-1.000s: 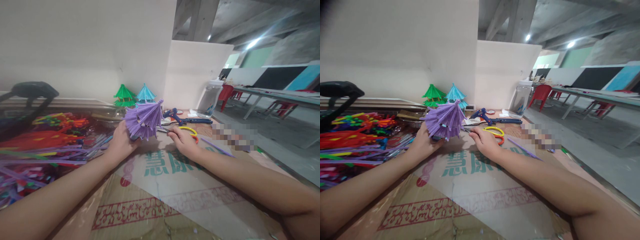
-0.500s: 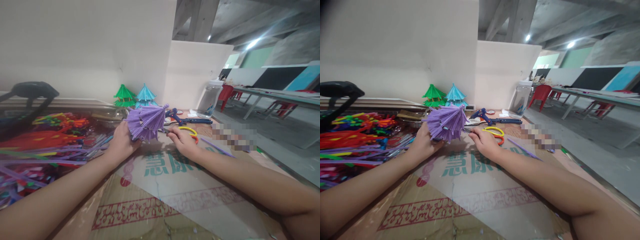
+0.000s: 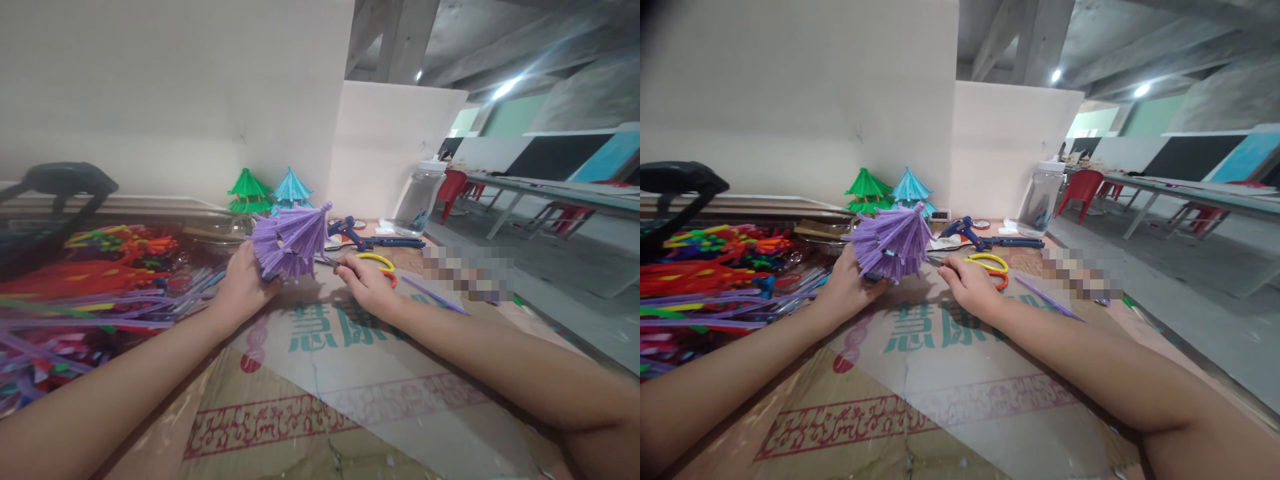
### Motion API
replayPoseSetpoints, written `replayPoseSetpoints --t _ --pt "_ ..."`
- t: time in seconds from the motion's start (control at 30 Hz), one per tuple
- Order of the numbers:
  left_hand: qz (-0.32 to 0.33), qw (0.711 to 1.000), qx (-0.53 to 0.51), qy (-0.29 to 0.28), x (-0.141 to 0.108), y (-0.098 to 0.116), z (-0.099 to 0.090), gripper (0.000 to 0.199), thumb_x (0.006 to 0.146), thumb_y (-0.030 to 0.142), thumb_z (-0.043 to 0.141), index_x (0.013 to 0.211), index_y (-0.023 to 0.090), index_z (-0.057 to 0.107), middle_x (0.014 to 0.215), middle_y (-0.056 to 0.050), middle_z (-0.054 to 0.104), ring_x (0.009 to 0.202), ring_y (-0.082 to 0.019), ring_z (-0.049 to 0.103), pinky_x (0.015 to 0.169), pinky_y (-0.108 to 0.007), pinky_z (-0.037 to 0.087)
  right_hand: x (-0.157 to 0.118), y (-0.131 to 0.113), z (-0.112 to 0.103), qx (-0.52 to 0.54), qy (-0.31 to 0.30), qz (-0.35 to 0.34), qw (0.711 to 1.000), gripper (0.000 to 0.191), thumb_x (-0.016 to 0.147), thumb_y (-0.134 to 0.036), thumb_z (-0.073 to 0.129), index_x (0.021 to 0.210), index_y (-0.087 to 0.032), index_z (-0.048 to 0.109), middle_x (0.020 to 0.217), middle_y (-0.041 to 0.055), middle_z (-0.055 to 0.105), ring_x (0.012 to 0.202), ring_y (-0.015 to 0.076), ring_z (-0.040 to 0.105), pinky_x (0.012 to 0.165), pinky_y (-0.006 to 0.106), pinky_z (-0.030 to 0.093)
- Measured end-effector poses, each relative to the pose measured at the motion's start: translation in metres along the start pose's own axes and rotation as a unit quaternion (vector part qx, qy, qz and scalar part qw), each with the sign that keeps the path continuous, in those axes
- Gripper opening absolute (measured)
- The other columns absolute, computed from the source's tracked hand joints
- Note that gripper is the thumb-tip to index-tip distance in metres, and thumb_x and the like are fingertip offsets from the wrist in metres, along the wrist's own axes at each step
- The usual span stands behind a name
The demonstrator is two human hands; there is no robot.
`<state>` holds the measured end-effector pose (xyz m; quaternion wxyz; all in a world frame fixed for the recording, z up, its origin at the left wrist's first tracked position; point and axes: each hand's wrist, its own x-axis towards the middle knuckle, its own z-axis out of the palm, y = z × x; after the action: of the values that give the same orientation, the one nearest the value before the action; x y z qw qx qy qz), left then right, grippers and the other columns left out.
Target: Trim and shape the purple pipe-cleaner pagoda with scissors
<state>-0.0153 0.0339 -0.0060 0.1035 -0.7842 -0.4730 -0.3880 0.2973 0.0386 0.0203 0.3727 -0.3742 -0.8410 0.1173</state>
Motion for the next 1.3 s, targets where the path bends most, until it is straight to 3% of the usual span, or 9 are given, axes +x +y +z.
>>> replayPoseSetpoints --t 1.3 --pt "0.025 1.0 0.012 0.013 0.0005 0.0002 -0.0008 0.064 0.097 0.037 0.07 0.156 0.02 0.051 0.153 -0.019 0.061 0.149 -0.042 0.057 0.126 -0.062 0.048 0.001 -0.0022 -0.0002 0.019 0.021 0.001 1.0 0.019 0.108 -0.038 0.054 0.095 -0.026 0.06 0.083 0.0033 0.071 0.077 0.0236 0.065 0.071 0.033 0.042"
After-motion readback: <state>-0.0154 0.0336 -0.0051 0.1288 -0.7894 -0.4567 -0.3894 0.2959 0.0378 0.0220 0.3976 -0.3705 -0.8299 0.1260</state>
